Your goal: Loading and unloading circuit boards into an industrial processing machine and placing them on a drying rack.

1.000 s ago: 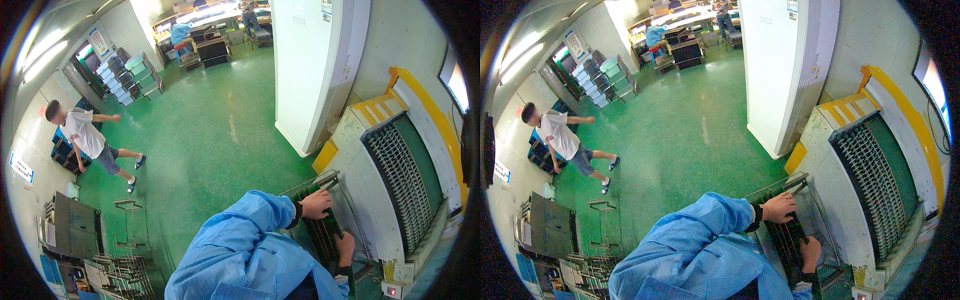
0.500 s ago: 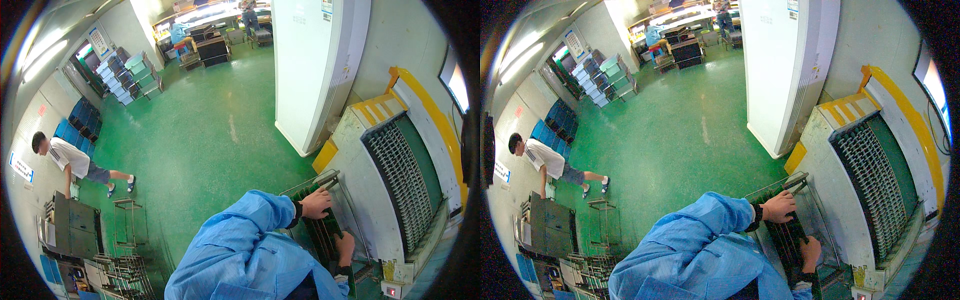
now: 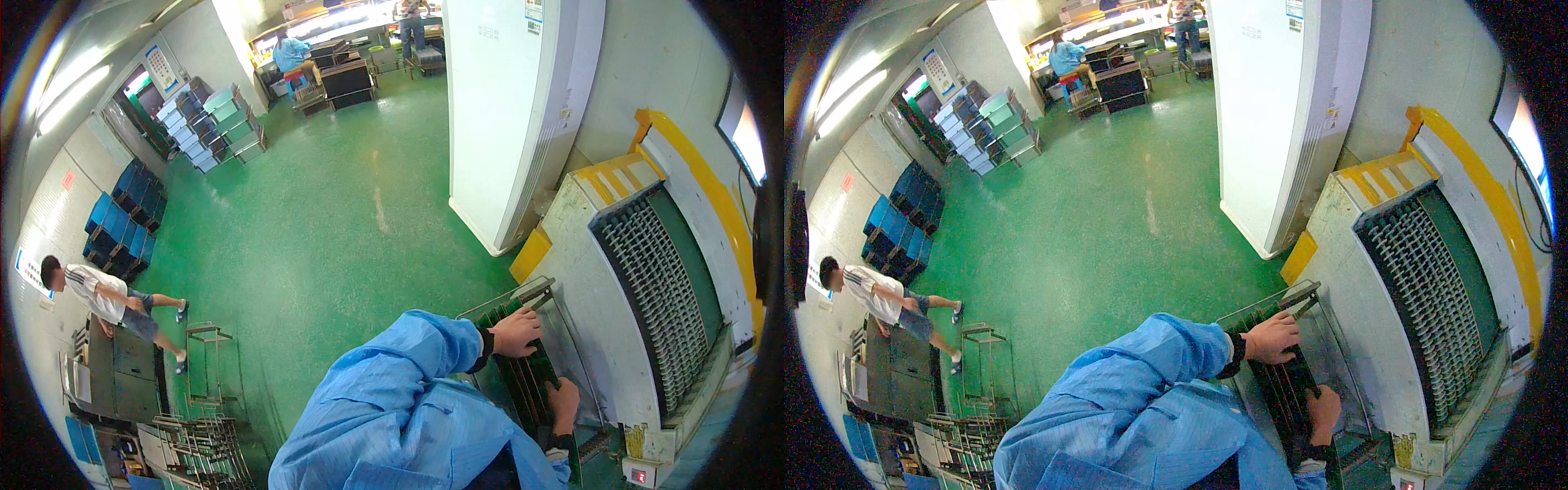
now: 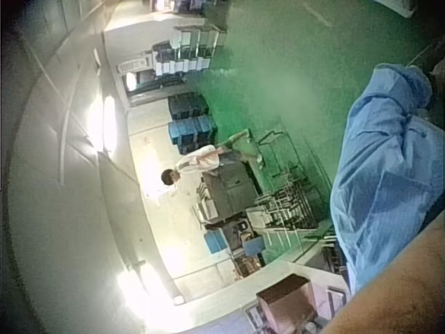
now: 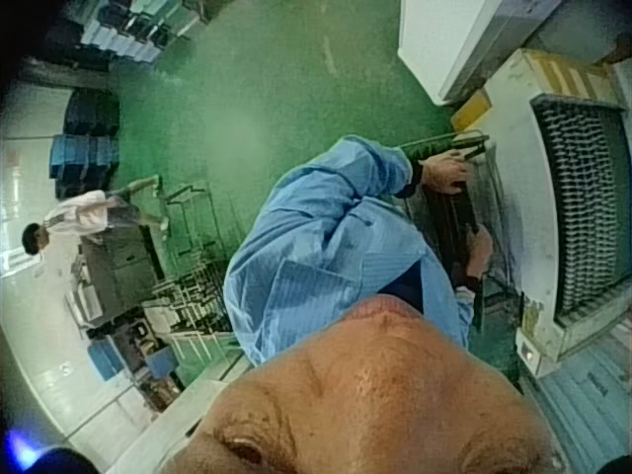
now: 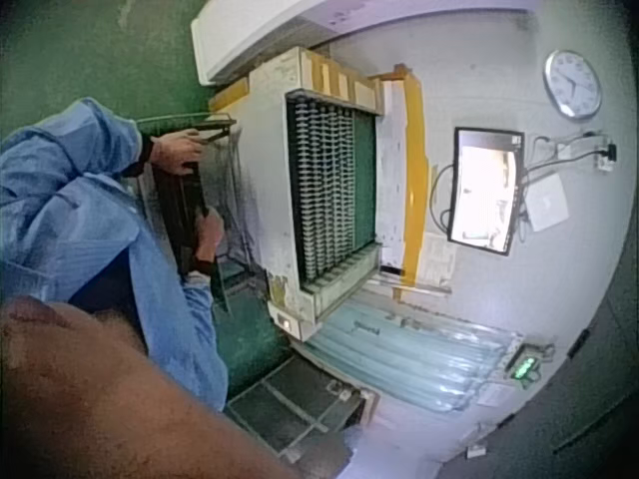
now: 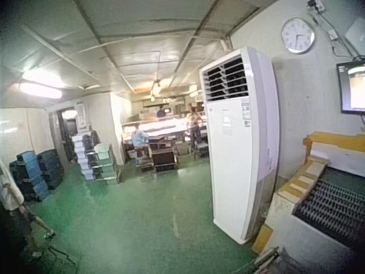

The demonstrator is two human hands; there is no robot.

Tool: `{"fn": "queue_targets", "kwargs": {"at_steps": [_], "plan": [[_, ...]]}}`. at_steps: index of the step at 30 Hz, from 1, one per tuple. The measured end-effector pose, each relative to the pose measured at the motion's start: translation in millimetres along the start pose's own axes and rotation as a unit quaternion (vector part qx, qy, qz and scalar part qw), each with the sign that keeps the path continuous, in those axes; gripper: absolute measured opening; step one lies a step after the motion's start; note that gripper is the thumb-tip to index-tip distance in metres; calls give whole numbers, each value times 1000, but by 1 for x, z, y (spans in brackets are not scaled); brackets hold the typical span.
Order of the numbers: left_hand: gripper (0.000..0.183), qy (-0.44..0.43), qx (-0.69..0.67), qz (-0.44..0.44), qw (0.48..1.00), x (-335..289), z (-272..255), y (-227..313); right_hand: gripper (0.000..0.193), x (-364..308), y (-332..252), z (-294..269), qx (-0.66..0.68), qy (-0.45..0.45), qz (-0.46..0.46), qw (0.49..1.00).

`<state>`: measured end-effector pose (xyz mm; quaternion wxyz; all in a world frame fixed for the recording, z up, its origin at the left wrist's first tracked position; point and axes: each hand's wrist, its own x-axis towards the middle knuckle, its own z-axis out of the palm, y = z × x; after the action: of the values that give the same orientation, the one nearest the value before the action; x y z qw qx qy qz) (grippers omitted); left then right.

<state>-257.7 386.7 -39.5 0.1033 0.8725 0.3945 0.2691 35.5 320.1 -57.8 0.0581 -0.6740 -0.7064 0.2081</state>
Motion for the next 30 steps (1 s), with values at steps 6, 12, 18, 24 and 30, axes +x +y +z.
{"fn": "queue_targets", "kwargs": {"at_steps": [6,12,18,24,30], "plan": [[32,-13,-1,2,1000,0,-3,0,35,0,1,1,-6,10,-5,1000],[31,-24,-6,-5,1000,0,-4,1,35,-2,-6,-4,1,0,0,1000],[32,-19,-6,0,1000,0,-1,-1,36,-1,-2,-2,-8,2,-6,1000],[32,-30,-8,-6,1000,0,-2,-1,37,0,-1,-2,5,-4,-3,1000],[32,-24,-11,-1,1000,0,-3,-1,37,-2,-6,-5,4,-1,6,1000]]}}
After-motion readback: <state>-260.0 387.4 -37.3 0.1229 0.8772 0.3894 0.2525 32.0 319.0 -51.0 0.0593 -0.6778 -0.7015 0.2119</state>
